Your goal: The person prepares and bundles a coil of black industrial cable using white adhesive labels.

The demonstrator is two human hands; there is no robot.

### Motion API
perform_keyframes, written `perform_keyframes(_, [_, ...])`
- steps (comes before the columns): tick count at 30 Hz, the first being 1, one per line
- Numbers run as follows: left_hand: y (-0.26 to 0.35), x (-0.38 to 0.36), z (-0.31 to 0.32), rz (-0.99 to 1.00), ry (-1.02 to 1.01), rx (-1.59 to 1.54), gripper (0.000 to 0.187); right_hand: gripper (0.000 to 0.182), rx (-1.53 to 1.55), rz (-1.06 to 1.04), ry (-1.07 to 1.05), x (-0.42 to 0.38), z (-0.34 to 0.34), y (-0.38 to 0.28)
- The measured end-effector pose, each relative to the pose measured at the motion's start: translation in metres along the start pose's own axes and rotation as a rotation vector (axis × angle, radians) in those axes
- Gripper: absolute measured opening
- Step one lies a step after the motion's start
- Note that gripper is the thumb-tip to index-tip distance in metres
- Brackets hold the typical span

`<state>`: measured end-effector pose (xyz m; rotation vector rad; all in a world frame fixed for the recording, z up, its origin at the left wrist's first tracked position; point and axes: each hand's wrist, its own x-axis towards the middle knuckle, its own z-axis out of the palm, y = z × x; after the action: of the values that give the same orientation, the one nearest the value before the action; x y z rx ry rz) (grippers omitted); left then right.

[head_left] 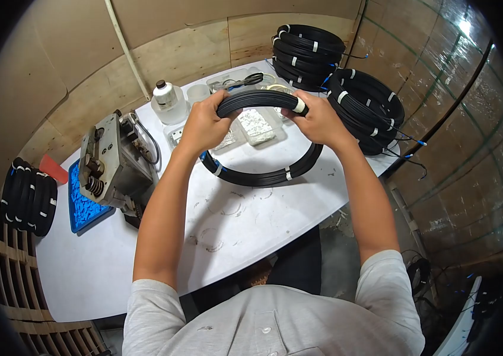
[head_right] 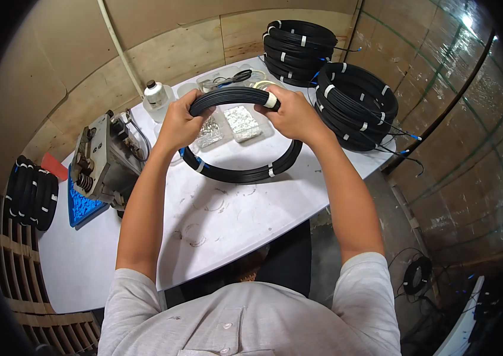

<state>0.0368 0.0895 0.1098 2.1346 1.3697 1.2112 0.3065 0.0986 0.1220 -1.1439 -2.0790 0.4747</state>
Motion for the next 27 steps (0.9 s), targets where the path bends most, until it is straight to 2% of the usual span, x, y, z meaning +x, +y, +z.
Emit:
perform_keyframes(9, [0.005,0.005,-0.012,-0.051,-0.119,0.068,0.021,0.019,-0.054,-0.010,0.114,-0.007,0.003,0.008])
perform_keyframes(11, [-0.008,0.007,-0.004,-0.057,-0.126,0.059,0.021,0.020,-0.014,0.070,0.108,-0.011,-0.001,0.013])
perform_keyframes(12, [-0.015,0.006,0.003,-0.106,-0.167,-0.068,0.018,0.020,-0.028,-0.011,0.173,-0.010,0.004,0.035])
perform_keyframes(13, [-0.015,0.006,0.006,-0.156,-0.206,-0.197,0.017,0.020,-0.026,-0.011,0.169,-0.011,0.002,0.041])
perform_keyframes(14, [-0.015,0.007,0.008,-0.161,-0.204,-0.198,0.017,0.021,-0.019,0.005,0.181,-0.013,0.001,0.046])
perform_keyframes(16, [-0.002,0.010,0.008,-0.045,-0.144,-0.015,0.018,0.025,0.024,0.013,0.206,-0.016,0.001,0.053])
perform_keyframes(19, [0.006,0.017,0.007,-0.114,-0.208,-0.062,0.016,0.028,0.042,0.063,0.199,-0.020,0.002,0.062])
perform_keyframes(23, [-0.003,0.020,-0.003,-0.072,-0.340,-0.112,0.024,0.030,0.066,0.115,0.207,-0.026,0.000,0.064])
perform_keyframes(27, [-0.014,0.016,0.001,0.002,-0.350,-0.169,0.027,0.031,0.080,0.125,0.223,-0.029,-0.002,0.061])
